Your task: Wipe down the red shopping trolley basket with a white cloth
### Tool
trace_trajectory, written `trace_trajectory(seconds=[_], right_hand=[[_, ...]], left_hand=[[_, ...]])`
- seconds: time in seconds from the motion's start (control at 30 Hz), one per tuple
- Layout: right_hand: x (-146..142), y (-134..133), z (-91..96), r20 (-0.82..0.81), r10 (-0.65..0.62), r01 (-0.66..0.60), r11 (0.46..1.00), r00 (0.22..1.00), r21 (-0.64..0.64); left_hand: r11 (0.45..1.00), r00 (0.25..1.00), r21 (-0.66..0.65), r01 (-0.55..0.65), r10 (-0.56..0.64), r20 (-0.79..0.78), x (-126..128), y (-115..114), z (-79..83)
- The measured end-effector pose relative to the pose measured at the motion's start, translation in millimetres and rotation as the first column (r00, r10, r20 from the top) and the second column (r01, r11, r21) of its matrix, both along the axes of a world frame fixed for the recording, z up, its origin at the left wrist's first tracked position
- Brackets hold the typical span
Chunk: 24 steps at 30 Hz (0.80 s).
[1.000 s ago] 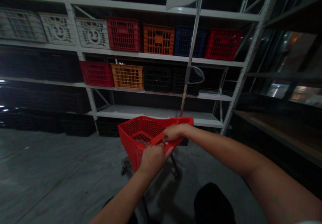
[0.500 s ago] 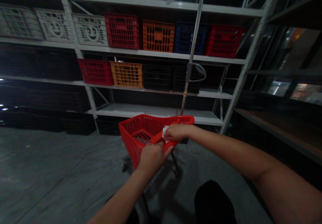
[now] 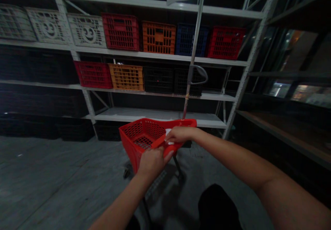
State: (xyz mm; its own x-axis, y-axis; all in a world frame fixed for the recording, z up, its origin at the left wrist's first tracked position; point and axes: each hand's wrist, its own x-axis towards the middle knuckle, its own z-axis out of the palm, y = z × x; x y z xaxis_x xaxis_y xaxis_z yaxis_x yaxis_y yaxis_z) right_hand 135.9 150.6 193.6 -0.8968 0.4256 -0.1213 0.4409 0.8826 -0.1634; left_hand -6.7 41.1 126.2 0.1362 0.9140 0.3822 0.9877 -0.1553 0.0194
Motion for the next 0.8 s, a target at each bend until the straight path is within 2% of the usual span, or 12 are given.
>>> trace_trajectory(seconds=[0.1, 0.23, 0.43, 0.63, 0.7, 0.8], right_hand=[[-10, 10, -10.6, 0.001, -0.053, 0.053, 0.997, 0.999, 0.058], [-3, 38, -9.3, -0.012, -0.144, 0.144, 0.988, 0.99, 0.063], [29, 73, -5.7, -0.021, -0.301, 0.302, 0.946, 0.953, 0.12], [74, 93, 8.3, -0.139, -0.477, 0.495, 0.853, 0.868, 0.166], [76, 88, 1.2, -0.161, -0.464, 0.484, 0.868, 0.871, 0.116], [67, 72, -18.1, -0.168, -0.39, 0.397, 0.918, 0.905, 0.004]], left_hand=[[0.999, 1.0, -0.031, -0.016, 0.016, 0.007, 1, 0, 1.1], [0.996, 0.999, -0.072, -0.052, 0.051, -0.015, 0, 1, 1.9], [0.995, 0.998, -0.089, -0.055, 0.053, -0.017, -8, 0, 2.5], [0.996, 0.999, -0.094, -0.012, 0.007, -0.049, -31, 4, -1.9], [0.996, 0.998, -0.094, 0.001, -0.006, -0.057, -38, 6, -3.4], [0.995, 0.999, -0.095, -0.004, 0.0, -0.046, -48, 10, -4.3]])
